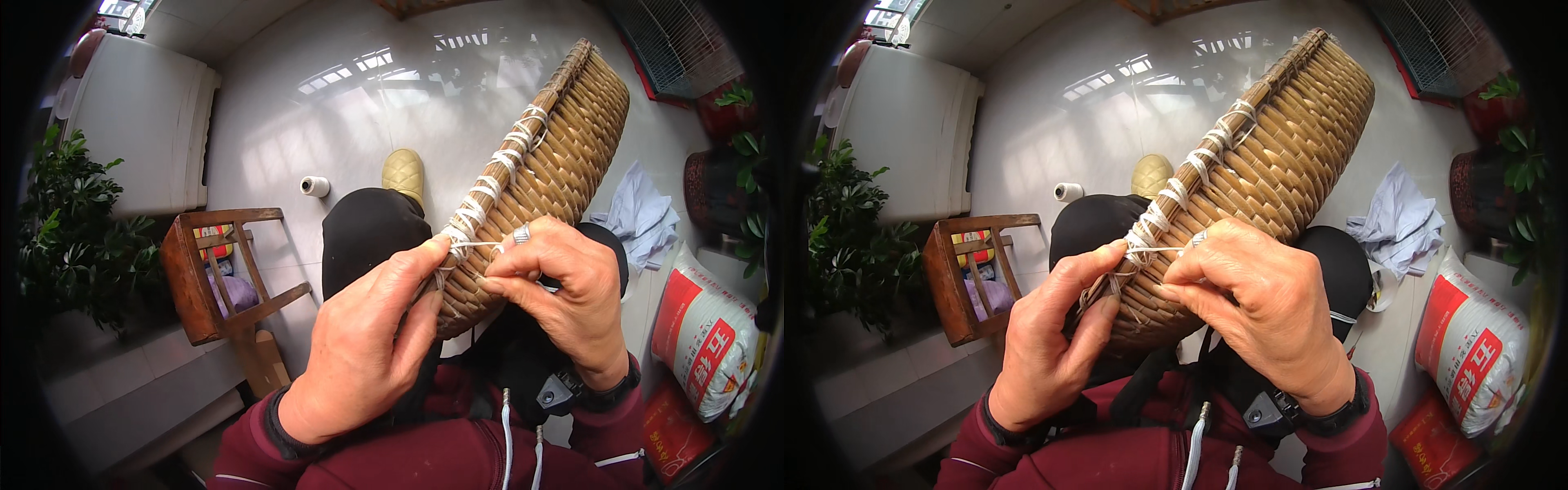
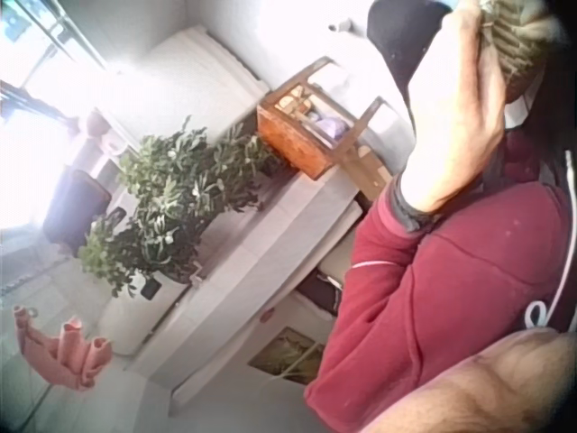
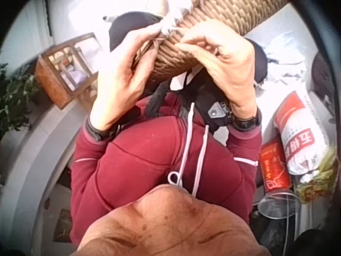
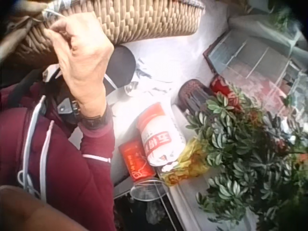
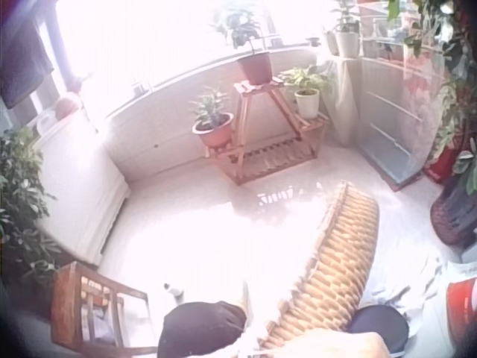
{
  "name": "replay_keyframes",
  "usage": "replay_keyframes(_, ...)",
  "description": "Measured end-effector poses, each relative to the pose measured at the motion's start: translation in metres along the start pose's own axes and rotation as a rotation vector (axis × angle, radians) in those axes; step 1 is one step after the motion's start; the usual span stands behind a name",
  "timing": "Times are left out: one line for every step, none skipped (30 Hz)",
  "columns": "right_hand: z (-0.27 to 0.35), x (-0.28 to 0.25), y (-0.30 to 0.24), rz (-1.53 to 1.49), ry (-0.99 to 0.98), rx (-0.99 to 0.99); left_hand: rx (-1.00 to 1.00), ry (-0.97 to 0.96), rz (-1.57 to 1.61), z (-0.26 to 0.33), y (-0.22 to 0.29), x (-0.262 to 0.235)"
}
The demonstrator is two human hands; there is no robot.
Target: The person sits on the floor and repairs a woven basket by threading white string through its rim with a needle. They pull the string tight, tie knots, and trim excess string with scissors.
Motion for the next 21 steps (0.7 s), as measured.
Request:
replay_keyframes(0.000,0.001,0.002,-0.040,-0.016,0.046,0.044,0.028,-0.024,-0.001,0.001,0.000)
replay_keyframes(-0.001,0.000,0.001,-0.009,0.011,-0.004,0.060,0.034,-0.033,-0.001,0.000,0.001)
replay_keyframes(-0.004,0.002,0.002,0.023,0.004,-0.025,0.077,0.042,-0.043,-0.002,0.000,0.001)
replay_keyframes(-0.005,0.004,0.003,0.060,-0.018,-0.053,0.093,0.051,-0.053,-0.002,0.000,0.000)
replay_keyframes(-0.007,0.007,0.006,0.047,-0.010,-0.033,0.097,0.053,-0.056,-0.002,-0.001,0.000)
replay_keyframes(-0.009,0.010,0.007,0.040,-0.017,-0.019,0.101,0.054,-0.058,-0.002,-0.001,0.000)
replay_keyframes(-0.009,0.010,0.007,0.036,-0.026,-0.004,0.104,0.057,-0.057,-0.002,-0.001,0.000)
replay_keyframes(-0.010,0.006,0.003,0.116,0.001,-0.040,0.090,0.055,-0.055,-0.001,-0.001,0.000)
replay_keyframes(-0.011,0.000,-0.004,0.199,0.028,-0.076,0.077,0.053,-0.050,0.000,-0.002,0.001)
replay_keyframes(-0.014,-0.005,-0.011,0.282,0.056,-0.115,0.067,0.054,-0.045,0.001,-0.002,0.001)
replay_keyframes(-0.018,-0.019,-0.022,0.288,0.126,-0.189,0.082,0.081,-0.027,0.001,-0.002,0.001)
replay_keyframes(-0.024,-0.036,-0.034,0.398,0.230,-0.294,0.097,0.080,-0.041,0.001,-0.002,0.003)
replay_keyframes(-0.040,-0.042,-0.039,0.493,0.174,-0.323,0.096,0.070,-0.054,0.002,-0.001,0.004)
replay_keyframes(-0.059,-0.046,-0.043,0.601,0.134,-0.397,0.101,0.060,-0.071,0.003,0.000,0.004)
replay_keyframes(-0.083,-0.032,-0.037,0.596,-0.090,-0.380,0.102,0.069,-0.070,0.002,0.001,0.005)
replay_keyframes(-0.104,-0.014,-0.026,0.609,-0.334,-0.328,0.114,0.075,-0.073,0.002,0.003,0.006)
replay_keyframes(-0.122,0.004,-0.010,0.622,-0.659,-0.148,0.125,0.085,-0.077,0.002,0.005,0.006)
replay_keyframes(-0.130,0.021,0.005,0.585,-0.984,0.027,0.134,0.095,-0.079,0.001,0.006,0.005)
replay_keyframes(-0.132,0.033,0.015,0.614,-1.130,0.121,0.129,0.094,-0.082,0.002,0.007,0.005)
replay_keyframes(-0.134,0.044,0.021,0.588,-1.263,0.151,0.113,0.093,-0.097,0.002,0.007,0.006)
replay_keyframes(-0.141,0.049,0.023,0.651,-1.219,0.032,0.103,0.088,-0.095,0.002,0.006,0.005)
Point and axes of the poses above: each hand's wrist, its own z-axis away from the middle knuckle, its own x-axis out of the palm, y = z × x, the point moved 5 cm from there along -z, towards the middle knuckle, and after that the axes turned 5 degrees about -y, right-handed, at the moved point
